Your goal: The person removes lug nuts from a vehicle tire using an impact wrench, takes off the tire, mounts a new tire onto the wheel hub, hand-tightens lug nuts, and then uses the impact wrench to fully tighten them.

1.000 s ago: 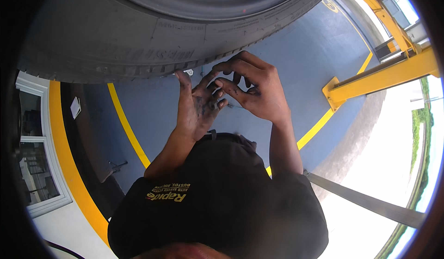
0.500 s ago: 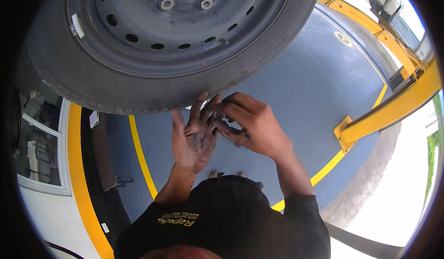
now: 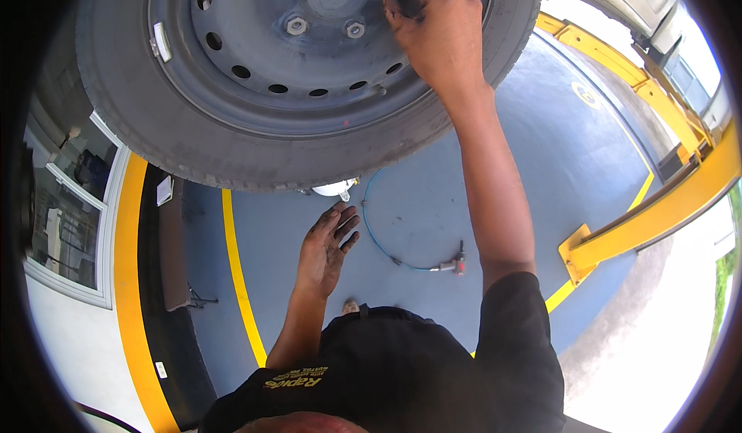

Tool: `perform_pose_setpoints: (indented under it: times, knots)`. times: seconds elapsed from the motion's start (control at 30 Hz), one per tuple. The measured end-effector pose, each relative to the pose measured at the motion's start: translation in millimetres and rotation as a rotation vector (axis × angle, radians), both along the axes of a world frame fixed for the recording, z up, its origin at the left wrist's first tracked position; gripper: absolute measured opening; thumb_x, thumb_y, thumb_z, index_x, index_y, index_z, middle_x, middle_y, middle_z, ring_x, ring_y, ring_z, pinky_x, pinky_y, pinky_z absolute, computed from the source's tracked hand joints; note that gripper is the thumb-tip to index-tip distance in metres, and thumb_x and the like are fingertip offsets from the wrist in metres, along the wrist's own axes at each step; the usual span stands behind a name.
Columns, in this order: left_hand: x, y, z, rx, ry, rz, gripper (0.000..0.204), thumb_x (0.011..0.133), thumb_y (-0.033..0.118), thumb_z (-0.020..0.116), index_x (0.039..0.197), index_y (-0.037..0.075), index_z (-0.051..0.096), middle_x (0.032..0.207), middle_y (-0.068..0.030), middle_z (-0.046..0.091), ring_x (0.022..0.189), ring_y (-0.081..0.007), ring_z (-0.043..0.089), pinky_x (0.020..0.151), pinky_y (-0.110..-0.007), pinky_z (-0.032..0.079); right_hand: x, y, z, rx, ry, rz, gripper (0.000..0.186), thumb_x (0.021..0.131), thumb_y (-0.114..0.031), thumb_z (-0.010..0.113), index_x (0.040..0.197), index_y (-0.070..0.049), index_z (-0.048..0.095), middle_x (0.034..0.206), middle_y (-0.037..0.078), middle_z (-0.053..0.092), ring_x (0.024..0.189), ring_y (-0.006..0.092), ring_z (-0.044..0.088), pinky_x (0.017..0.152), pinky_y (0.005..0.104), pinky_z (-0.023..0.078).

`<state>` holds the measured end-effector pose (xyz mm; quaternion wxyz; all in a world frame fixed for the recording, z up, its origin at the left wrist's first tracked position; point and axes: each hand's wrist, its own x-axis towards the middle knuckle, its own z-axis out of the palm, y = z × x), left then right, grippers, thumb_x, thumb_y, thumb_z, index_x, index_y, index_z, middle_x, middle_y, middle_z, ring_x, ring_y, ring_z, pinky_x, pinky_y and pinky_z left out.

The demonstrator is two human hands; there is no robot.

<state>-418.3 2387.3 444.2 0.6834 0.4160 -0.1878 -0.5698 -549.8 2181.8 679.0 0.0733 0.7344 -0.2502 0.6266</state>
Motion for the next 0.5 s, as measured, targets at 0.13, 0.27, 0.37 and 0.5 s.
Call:
perform_pose_setpoints:
  times: [0.13,0.27,0.37,0.5]
  knots:
    - [6.8,-4.0,-1.3,-0.034,0.030,-0.010,0.045,0.099,0.032,0.061,0.136,0.008,0.055,0.134,-0.0085,0.058,0.130,-0.0235,0.050,0.111,-0.042,0.035,-2.3,-7.4,1.4,-0.131,0.050,-0.035,0.023,0.085,-0.017,0.082,0.105,-0.008,0.078,0.088,0.008,0.076,0.084,0.0217,0.076,0.073,0.0320,0.058]
    - [14.9,-7.4,-1.4,-0.032,0.033,-0.059,0.043,0.099,0.032,0.062,0.134,0.008,0.056,0.134,-0.0081,0.058,0.129,-0.0224,0.051,0.110,-0.040,0.035,5.6,-0.7,6.9,0.055,0.008,-0.147,0.021,0.089,-0.021,0.079,0.102,-0.004,0.077,0.072,0.012,0.072,0.070,0.0247,0.074,0.069,0.0338,0.057]
    - [22.7,-10.5,4.3,-0.016,0.023,-0.102,0.041,0.099,0.032,0.062,0.132,0.008,0.056,0.133,-0.0078,0.059,0.128,-0.0215,0.051,0.110,-0.039,0.036,10.7,-4.9,10.9,0.024,0.015,-0.349,0.028,0.095,-0.023,0.072,0.085,0.003,0.070,0.065,0.018,0.066,0.062,0.0316,0.070,0.062,0.0399,0.053]
    - [34.6,-14.6,6.5,-0.018,0.018,-0.144,0.038,0.099,0.031,0.062,0.130,0.008,0.058,0.131,-0.0075,0.059,0.125,-0.0204,0.051,0.107,-0.038,0.037,16.5,0.6,11.4,0.122,0.006,-0.501,0.030,0.096,-0.023,0.069,0.086,0.005,0.067,0.070,0.022,0.066,0.067,0.0397,0.069,0.062,0.0459,0.053]
